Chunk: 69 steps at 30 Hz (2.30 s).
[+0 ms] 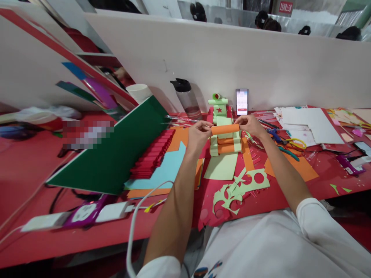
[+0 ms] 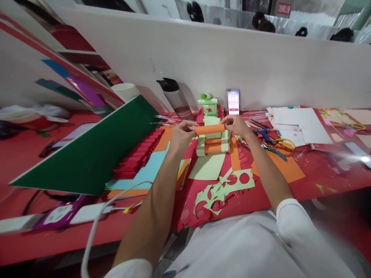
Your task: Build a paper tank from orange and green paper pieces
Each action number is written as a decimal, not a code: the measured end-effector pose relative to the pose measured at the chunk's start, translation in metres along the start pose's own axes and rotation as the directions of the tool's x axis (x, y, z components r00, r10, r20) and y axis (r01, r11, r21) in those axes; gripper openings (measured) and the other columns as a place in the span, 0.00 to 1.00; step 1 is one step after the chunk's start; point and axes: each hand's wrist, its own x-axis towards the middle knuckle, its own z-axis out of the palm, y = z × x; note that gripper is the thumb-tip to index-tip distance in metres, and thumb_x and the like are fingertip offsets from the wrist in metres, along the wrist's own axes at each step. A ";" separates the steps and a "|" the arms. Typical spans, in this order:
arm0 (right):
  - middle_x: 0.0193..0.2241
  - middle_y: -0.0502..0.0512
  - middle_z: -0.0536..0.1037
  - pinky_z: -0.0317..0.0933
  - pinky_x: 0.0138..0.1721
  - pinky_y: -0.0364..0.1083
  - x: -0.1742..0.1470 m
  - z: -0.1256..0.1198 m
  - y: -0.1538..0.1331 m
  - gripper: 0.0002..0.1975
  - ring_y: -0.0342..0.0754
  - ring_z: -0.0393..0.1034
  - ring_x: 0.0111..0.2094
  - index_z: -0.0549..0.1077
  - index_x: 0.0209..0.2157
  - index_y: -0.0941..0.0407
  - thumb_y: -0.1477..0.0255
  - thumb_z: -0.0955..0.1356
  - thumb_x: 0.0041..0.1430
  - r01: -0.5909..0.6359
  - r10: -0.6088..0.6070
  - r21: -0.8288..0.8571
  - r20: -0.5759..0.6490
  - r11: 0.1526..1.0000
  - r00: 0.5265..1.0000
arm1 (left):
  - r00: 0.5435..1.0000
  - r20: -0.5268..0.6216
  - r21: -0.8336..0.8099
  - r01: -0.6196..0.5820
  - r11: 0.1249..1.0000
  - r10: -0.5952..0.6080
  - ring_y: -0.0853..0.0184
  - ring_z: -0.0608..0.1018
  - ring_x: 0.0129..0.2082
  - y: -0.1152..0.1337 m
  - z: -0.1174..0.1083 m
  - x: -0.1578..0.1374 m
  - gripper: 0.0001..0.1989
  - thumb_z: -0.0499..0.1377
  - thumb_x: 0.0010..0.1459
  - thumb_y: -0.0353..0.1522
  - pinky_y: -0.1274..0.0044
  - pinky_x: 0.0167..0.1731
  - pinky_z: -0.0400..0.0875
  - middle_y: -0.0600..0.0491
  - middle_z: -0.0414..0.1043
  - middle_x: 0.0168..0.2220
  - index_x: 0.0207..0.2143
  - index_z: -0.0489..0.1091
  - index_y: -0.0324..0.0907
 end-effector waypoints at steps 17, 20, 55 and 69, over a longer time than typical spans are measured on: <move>0.29 0.52 0.81 0.66 0.35 0.44 0.004 -0.002 0.023 0.14 0.47 0.72 0.31 0.80 0.33 0.57 0.62 0.76 0.48 -0.065 0.082 0.116 -0.151 0.991 0.985 | 0.985 -0.171 -0.061 0.000 0.998 -0.011 0.64 0.82 0.39 -0.007 -0.011 0.006 0.23 0.68 0.53 0.49 0.74 0.37 0.76 0.47 0.81 0.45 0.45 0.76 0.44; 0.29 0.53 0.82 0.67 0.35 0.44 0.004 0.004 0.026 0.12 0.47 0.73 0.31 0.80 0.32 0.57 0.64 0.76 0.49 -0.065 0.079 0.109 -0.133 0.992 0.988 | 0.998 -0.059 -0.082 0.034 0.996 -0.039 0.63 0.82 0.44 -0.005 -0.005 0.003 0.25 0.65 0.56 0.52 0.73 0.41 0.77 0.45 0.79 0.52 0.48 0.76 0.46; 0.36 0.55 0.79 0.73 0.34 0.44 -0.002 0.014 0.009 0.16 0.47 0.75 0.37 0.79 0.41 0.58 0.64 0.75 0.54 -0.109 0.108 0.056 0.012 0.993 0.994 | 0.994 0.106 -0.005 0.015 1.000 -0.014 0.66 0.76 0.34 -0.015 -0.003 0.006 0.19 0.69 0.51 0.45 0.71 0.42 0.73 0.52 0.76 0.34 0.40 0.76 0.42; 0.37 0.56 0.80 0.75 0.34 0.45 -0.001 0.014 0.009 0.17 0.49 0.76 0.38 0.78 0.40 0.58 0.62 0.75 0.52 -0.093 0.092 0.042 0.031 0.995 0.995 | 0.994 0.106 0.021 0.008 1.000 -0.010 0.66 0.77 0.35 -0.020 -0.004 0.006 0.15 0.67 0.55 0.43 0.72 0.40 0.74 0.53 0.75 0.35 0.40 0.75 0.43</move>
